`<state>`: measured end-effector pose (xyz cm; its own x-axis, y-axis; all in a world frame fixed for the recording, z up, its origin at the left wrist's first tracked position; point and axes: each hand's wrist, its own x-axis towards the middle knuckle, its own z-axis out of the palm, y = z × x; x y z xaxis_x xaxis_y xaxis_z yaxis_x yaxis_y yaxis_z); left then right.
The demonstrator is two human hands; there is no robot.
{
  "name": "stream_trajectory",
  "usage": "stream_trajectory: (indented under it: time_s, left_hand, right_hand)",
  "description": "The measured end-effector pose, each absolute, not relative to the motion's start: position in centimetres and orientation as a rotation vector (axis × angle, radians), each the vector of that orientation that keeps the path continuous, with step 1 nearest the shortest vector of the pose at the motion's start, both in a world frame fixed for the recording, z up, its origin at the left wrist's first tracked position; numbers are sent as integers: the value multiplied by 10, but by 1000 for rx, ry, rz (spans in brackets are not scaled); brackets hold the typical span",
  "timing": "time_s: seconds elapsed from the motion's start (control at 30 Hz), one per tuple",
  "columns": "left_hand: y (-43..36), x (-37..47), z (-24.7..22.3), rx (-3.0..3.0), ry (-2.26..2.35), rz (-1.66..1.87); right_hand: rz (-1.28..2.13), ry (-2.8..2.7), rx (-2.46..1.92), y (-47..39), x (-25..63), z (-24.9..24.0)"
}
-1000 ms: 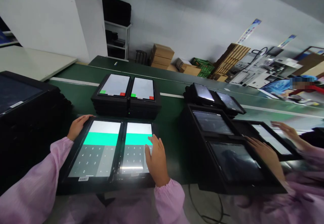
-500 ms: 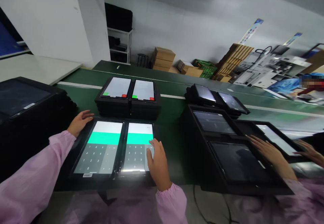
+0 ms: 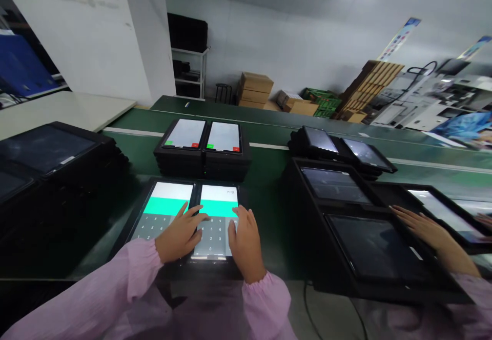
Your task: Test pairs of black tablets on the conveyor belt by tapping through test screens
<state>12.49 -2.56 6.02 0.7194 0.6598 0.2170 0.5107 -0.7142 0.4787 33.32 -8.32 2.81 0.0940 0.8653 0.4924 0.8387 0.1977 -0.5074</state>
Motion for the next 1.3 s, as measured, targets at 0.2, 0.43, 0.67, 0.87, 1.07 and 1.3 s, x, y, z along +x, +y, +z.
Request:
stream_trajectory:
  time_s: [0.2, 0.43, 0.67, 0.87, 1.07, 1.3]
  left_hand:
    - [-28, 111, 74, 2604, 1025, 599]
    - [-27, 28, 64, 2250, 1522, 850]
    - [-42, -29, 33, 1527, 1761, 986]
    - [-43, -6, 52, 1809, 1653, 1065]
    - [-25, 35, 69, 2407, 1258, 751]
    - [-26, 33, 64, 2387, 1217, 779]
  right_hand:
    - [49, -1796, -1594, -70, 335, 21]
    - [18, -1731, -1690, -71, 341, 23]
    - [100, -1781, -1617, -73, 335, 31]
    - [174, -1636, -1655, -74, 329, 36]
    - [298, -1726, -1533, -65, 294, 41]
    - [226, -1515, -1714, -90, 330, 39]
